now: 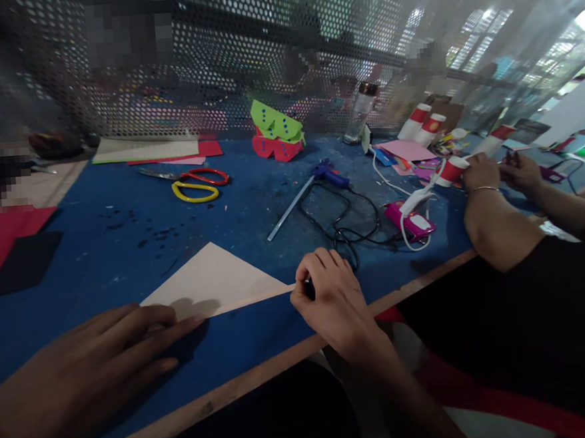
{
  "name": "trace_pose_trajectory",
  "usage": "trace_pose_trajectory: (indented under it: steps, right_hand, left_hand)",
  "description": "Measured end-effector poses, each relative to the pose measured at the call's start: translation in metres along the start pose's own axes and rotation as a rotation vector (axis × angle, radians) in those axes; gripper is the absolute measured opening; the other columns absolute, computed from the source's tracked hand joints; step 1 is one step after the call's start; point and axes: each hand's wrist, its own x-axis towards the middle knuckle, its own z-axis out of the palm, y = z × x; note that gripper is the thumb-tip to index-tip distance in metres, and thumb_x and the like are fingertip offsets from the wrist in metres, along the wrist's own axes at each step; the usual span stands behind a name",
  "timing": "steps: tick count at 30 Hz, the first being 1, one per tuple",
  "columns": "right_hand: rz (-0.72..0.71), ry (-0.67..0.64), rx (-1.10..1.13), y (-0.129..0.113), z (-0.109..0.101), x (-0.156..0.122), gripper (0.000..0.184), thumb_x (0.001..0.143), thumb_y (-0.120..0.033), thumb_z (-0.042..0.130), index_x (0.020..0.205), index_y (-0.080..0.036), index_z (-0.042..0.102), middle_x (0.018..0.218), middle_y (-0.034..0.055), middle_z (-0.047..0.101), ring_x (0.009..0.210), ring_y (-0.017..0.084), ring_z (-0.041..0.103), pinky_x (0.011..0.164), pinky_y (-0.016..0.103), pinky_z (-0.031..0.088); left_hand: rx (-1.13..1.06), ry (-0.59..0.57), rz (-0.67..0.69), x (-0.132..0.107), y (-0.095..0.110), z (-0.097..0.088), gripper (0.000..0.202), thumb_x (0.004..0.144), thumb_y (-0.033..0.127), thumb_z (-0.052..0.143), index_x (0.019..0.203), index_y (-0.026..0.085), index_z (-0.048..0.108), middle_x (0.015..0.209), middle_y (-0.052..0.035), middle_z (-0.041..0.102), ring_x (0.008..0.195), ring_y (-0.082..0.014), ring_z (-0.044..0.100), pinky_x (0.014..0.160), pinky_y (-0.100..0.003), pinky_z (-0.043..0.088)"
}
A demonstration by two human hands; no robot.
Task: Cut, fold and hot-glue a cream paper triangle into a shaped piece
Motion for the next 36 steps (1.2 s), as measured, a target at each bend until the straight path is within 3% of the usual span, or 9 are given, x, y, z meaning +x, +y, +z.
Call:
trace_pose_trajectory:
  steps: [6,9,12,15,20,24,28,36]
  right_hand:
    - [0.032,0.039,0.046,0.015,0.001,-0.005,0.018,0.087,-0.006,0.058,0.091,-0.023,0.059,0.093,0.0034,0.061,0.093,0.024,0.061,0.086,0.038,0.047]
    - [0.074,0.119,0.106,0.011,0.001,-0.006,0.019,0.089,-0.006,0.059,0.097,-0.023,0.060,0.099,0.0041,0.063,0.096,0.023,0.063,0.087,0.038,0.049]
    - [-0.016,0.172,0.160,-0.001,0.002,-0.004,0.017,0.093,-0.008,0.061,0.101,-0.023,0.060,0.103,0.0048,0.064,0.100,0.023,0.064,0.091,0.039,0.050]
    - [-0.174,0.093,0.236,-0.014,0.004,-0.001,0.013,0.100,-0.010,0.062,0.103,-0.023,0.062,0.103,0.0035,0.066,0.101,0.021,0.063,0.092,0.038,0.048]
    - [-0.243,-0.089,0.274,-0.025,0.010,0.004,0.008,0.102,-0.014,0.066,0.100,-0.022,0.064,0.103,0.0018,0.069,0.102,0.021,0.062,0.093,0.039,0.045]
    - [-0.221,-0.150,0.272,-0.026,0.013,0.006,0.009,0.102,-0.015,0.068,0.099,-0.022,0.065,0.103,0.0022,0.069,0.101,0.021,0.062,0.091,0.039,0.045]
    - [-0.212,-0.155,0.283,-0.025,0.015,0.007,0.009,0.103,-0.016,0.067,0.099,-0.023,0.064,0.103,0.0019,0.069,0.101,0.021,0.062,0.092,0.039,0.044]
    - [-0.237,-0.155,0.285,-0.018,0.022,0.007,0.008,0.103,-0.017,0.064,0.100,-0.025,0.064,0.103,0.0016,0.069,0.100,0.022,0.062,0.090,0.039,0.044]
  left_hand:
    - [0.001,0.008,-0.020,0.003,0.002,-0.001,0.039,0.112,0.037,0.049,0.148,0.029,0.063,0.117,-0.0029,0.077,0.098,-0.0186,0.072,0.085,-0.030,0.057]
    - [-0.019,0.004,-0.035,0.007,0.004,-0.003,0.038,0.111,0.034,0.049,0.144,0.029,0.066,0.116,-0.0034,0.078,0.096,-0.0205,0.072,0.084,-0.031,0.057]
    - [-0.046,-0.007,-0.043,0.010,0.006,-0.005,0.038,0.110,0.032,0.047,0.143,0.030,0.068,0.116,-0.0033,0.079,0.096,-0.0214,0.072,0.086,-0.031,0.057]
    - [-0.058,-0.024,-0.043,0.012,0.007,-0.007,0.039,0.112,0.030,0.045,0.145,0.032,0.065,0.116,-0.0029,0.078,0.094,-0.0198,0.072,0.084,-0.030,0.057]
    - [-0.101,0.000,-0.085,0.011,0.006,-0.004,0.037,0.112,0.030,0.049,0.145,0.033,0.064,0.115,-0.0027,0.076,0.094,-0.0176,0.074,0.082,-0.028,0.058]
    - [-0.260,0.021,-0.236,0.016,0.008,-0.004,0.034,0.111,0.026,0.050,0.136,0.035,0.071,0.110,-0.0017,0.073,0.088,-0.0131,0.074,0.077,-0.023,0.057]
    - [-0.356,0.006,-0.378,0.029,0.015,-0.005,0.028,0.108,0.027,0.052,0.114,0.028,0.079,0.104,-0.0036,0.073,0.084,-0.0139,0.073,0.072,-0.023,0.054]
    - [-0.321,-0.097,-0.657,0.056,0.022,-0.009,0.020,0.097,0.034,0.058,0.087,0.024,0.071,0.079,0.0005,0.071,0.065,-0.0148,0.064,0.059,-0.027,0.039]
